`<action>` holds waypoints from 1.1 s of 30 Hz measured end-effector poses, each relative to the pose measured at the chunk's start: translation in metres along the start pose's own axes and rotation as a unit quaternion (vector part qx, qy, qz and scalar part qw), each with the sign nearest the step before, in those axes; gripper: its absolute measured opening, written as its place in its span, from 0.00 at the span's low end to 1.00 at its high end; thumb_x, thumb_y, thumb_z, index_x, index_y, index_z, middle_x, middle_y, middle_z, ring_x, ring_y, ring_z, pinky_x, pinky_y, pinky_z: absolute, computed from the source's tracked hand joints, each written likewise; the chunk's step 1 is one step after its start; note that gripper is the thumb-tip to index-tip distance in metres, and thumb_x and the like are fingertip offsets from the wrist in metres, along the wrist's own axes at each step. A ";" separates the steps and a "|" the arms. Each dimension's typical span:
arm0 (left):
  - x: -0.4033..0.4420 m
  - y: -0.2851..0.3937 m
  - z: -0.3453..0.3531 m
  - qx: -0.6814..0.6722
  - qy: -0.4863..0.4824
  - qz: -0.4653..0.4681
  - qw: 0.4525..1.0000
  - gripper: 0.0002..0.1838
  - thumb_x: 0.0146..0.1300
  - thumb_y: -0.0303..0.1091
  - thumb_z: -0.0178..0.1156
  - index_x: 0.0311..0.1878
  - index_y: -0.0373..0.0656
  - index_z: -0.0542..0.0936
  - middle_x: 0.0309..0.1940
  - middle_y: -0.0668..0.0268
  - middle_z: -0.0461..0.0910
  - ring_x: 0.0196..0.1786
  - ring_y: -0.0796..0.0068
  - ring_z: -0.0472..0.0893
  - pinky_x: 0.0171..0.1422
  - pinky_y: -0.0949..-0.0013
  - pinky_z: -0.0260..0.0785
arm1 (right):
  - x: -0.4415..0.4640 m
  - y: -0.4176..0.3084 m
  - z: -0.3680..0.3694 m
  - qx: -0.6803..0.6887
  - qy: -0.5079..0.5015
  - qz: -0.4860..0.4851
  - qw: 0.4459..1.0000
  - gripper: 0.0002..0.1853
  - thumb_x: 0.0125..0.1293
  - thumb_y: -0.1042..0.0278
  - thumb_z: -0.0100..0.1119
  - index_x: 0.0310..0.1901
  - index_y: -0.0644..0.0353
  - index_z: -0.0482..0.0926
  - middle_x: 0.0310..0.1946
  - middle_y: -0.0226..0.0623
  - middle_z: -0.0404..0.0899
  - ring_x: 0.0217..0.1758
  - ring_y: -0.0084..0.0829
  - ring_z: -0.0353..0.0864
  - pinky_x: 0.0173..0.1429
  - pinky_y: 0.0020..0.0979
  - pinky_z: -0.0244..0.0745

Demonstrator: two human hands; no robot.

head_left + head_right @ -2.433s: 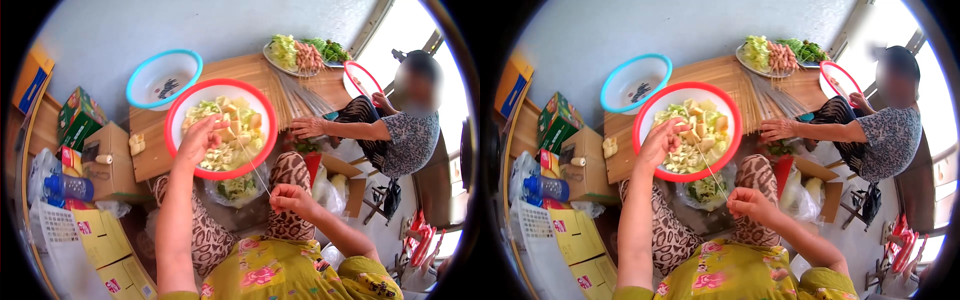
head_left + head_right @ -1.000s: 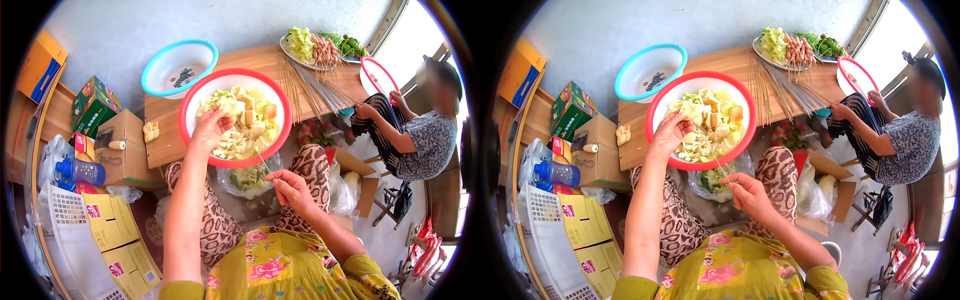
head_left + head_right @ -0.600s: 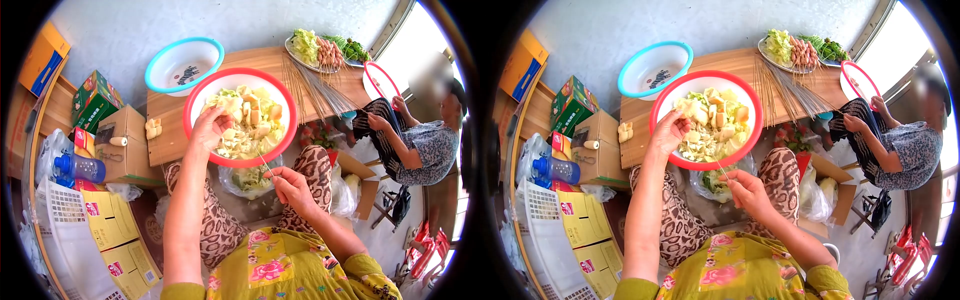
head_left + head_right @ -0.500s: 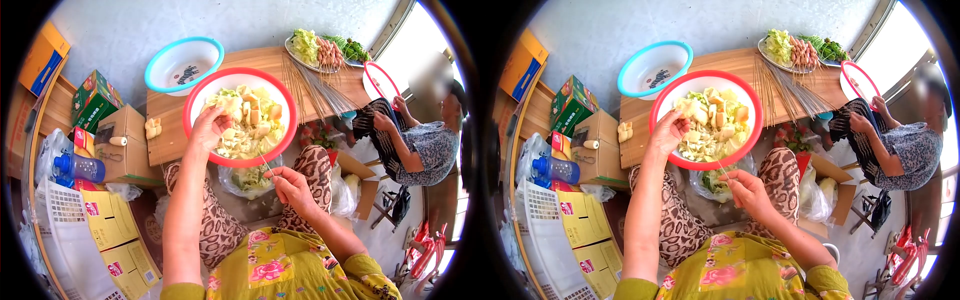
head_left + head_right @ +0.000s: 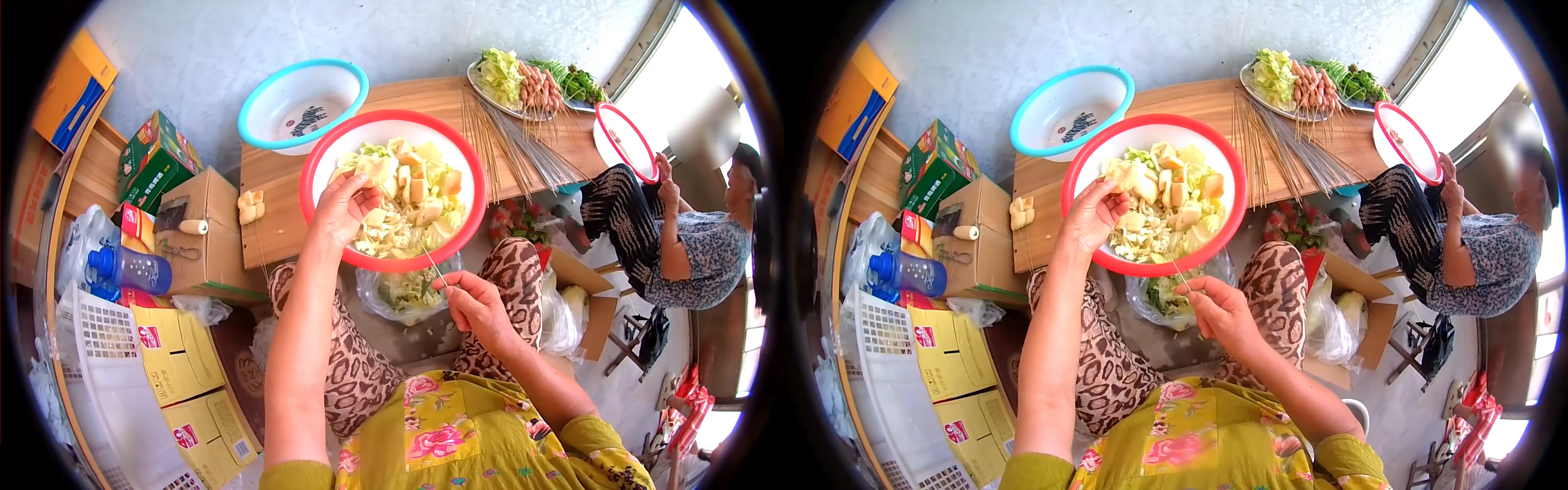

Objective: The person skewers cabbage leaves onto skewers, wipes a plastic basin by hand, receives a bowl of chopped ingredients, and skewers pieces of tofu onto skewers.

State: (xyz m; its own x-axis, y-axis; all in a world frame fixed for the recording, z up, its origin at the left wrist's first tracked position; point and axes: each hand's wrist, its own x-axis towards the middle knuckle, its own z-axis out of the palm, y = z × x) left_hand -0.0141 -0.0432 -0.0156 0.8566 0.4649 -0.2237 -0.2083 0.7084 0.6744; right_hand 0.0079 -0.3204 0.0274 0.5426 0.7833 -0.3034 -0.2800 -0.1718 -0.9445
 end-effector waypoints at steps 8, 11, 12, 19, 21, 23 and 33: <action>-0.003 0.001 0.002 0.021 -0.006 0.012 1.000 0.11 0.59 0.28 0.60 0.45 0.39 0.74 0.32 0.63 0.79 0.33 0.72 0.81 0.39 0.72 0.77 | 0.000 -0.001 0.001 -0.012 0.001 -0.003 1.000 0.10 0.68 0.66 0.48 0.44 0.60 0.77 0.12 0.20 0.64 0.13 0.12 0.59 0.20 0.17 0.53; -0.004 -0.001 0.003 0.029 -0.018 0.006 0.999 0.12 0.58 0.27 0.61 0.45 0.39 0.74 0.32 0.64 0.79 0.33 0.72 0.81 0.38 0.72 0.77 | 0.001 -0.001 0.001 -0.012 0.005 -0.006 1.000 0.10 0.68 0.66 0.48 0.44 0.60 0.77 0.12 0.20 0.64 0.13 0.12 0.59 0.20 0.17 0.53; -0.005 -0.001 0.003 0.030 -0.025 0.000 0.999 0.12 0.58 0.27 0.61 0.45 0.39 0.74 0.31 0.64 0.79 0.32 0.73 0.81 0.38 0.72 0.77 | 0.001 0.000 0.001 -0.012 0.008 -0.007 1.000 0.10 0.68 0.66 0.48 0.44 0.60 0.77 0.12 0.20 0.64 0.13 0.12 0.60 0.20 0.17 0.53; -0.006 0.000 0.003 0.036 -0.044 0.000 0.998 0.11 0.57 0.26 0.62 0.44 0.38 0.75 0.31 0.64 0.79 0.32 0.73 0.81 0.38 0.72 0.78 | 0.004 0.002 0.002 -0.007 0.013 -0.012 1.000 0.10 0.68 0.66 0.48 0.44 0.60 0.77 0.12 0.21 0.64 0.13 0.12 0.60 0.19 0.17 0.53; -0.008 0.000 0.004 0.036 -0.052 0.003 0.998 0.11 0.57 0.26 0.62 0.43 0.38 0.75 0.31 0.64 0.80 0.32 0.74 0.81 0.38 0.72 0.78 | 0.004 0.001 0.004 0.004 0.016 -0.011 1.000 0.10 0.68 0.66 0.48 0.43 0.60 0.77 0.12 0.20 0.64 0.13 0.12 0.59 0.19 0.17 0.53; -0.010 0.001 0.005 0.045 -0.058 -0.003 0.997 0.11 0.57 0.26 0.62 0.44 0.38 0.75 0.32 0.64 0.80 0.32 0.74 0.81 0.38 0.72 0.78 | 0.005 -0.001 0.006 0.003 0.019 -0.013 1.000 0.11 0.68 0.68 0.46 0.44 0.62 0.76 0.12 0.20 0.63 0.13 0.12 0.57 0.19 0.17 0.51; -0.015 -0.001 0.010 0.080 -0.088 -0.039 0.992 0.13 0.58 0.27 0.61 0.46 0.39 0.73 0.31 0.66 0.79 0.32 0.75 0.80 0.37 0.74 0.76 | 0.016 0.001 0.010 -0.017 0.023 -0.052 0.998 0.12 0.69 0.70 0.44 0.46 0.66 0.75 0.12 0.20 0.62 0.13 0.12 0.56 0.19 0.17 0.50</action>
State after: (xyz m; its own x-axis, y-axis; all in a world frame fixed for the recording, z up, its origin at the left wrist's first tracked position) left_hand -0.0220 -0.0564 -0.0062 0.9395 0.3017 -0.1625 -0.0724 0.6383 0.7664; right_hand 0.0084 -0.3018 0.0223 0.6033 0.7699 -0.2081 -0.1932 -0.1121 -0.9747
